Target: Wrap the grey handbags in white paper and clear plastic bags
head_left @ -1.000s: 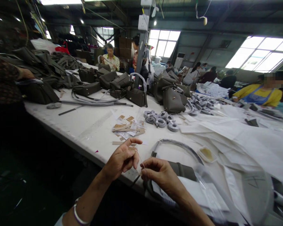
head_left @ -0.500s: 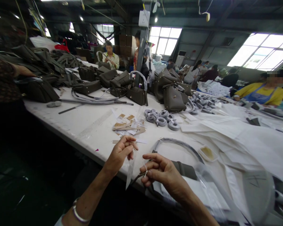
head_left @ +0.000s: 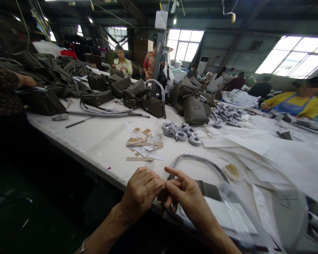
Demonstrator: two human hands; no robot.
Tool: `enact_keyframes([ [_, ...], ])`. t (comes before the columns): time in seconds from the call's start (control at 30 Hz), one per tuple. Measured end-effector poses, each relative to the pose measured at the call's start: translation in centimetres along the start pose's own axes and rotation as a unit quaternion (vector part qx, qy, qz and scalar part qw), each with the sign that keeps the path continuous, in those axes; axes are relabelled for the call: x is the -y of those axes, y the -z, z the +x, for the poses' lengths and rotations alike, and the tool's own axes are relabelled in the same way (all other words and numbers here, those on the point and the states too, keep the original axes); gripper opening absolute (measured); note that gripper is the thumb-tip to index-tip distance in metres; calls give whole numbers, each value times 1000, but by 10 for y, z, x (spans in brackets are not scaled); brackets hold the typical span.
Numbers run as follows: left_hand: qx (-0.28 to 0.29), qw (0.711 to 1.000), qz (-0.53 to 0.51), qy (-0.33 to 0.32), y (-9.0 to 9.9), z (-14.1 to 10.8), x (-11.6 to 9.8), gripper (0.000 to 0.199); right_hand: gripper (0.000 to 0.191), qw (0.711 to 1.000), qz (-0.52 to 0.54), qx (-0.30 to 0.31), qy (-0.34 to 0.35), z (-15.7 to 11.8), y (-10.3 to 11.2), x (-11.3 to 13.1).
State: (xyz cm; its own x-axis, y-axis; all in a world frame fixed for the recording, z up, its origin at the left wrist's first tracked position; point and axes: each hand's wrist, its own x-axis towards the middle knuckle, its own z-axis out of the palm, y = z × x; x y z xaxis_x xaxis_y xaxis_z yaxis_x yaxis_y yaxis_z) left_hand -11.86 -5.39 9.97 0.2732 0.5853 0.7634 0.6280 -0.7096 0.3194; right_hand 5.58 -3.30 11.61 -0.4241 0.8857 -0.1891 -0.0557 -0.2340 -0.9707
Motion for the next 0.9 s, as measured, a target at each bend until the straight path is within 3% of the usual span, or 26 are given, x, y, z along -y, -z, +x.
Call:
enact_keyframes([
  [0.1, -4, 999, -14, 38, 1, -2, 0, 11, 71, 1000, -7, -3, 1, -1, -1, 0],
  [0.2, -22, 981, -76, 179, 6, -1, -1, 11, 71, 1000, -12, -18, 0, 1, 0, -5],
  [0.3, -69, 911, -229, 335, 13, 3, 2, 17, 68, 999, -25, -8, -22, 3, 2, -12],
  [0.4, -134, 813, -397, 405, 20, 6, 9, 21, 61, 995, -75, 32, -60, 3, 4, -17],
  [0.47, -116, 776, -445, 431, 23, 6, 14, 24, 61, 988, -148, 23, -44, 2, 5, -15],
  [0.53, -59, 783, -431, 445, 26, 6, 16, 27, 65, 974, -225, -30, 16, 2, 4, -10],
  [0.63, 26, 844, -353, 403, 25, 7, 13, 27, 65, 963, -239, -88, 93, 2, 0, 0],
  [0.73, 48, 893, -293, 338, 20, 11, 7, 25, 70, 990, -99, -34, 93, 5, -9, 6],
  [0.83, 31, 903, -278, 327, 15, 15, 3, 25, 77, 996, 46, 33, 67, 9, -18, 4],
  [0.9, 31, 900, -282, 331, 15, 17, 2, 25, 77, 995, 78, 34, 55, 10, -21, 0],
])
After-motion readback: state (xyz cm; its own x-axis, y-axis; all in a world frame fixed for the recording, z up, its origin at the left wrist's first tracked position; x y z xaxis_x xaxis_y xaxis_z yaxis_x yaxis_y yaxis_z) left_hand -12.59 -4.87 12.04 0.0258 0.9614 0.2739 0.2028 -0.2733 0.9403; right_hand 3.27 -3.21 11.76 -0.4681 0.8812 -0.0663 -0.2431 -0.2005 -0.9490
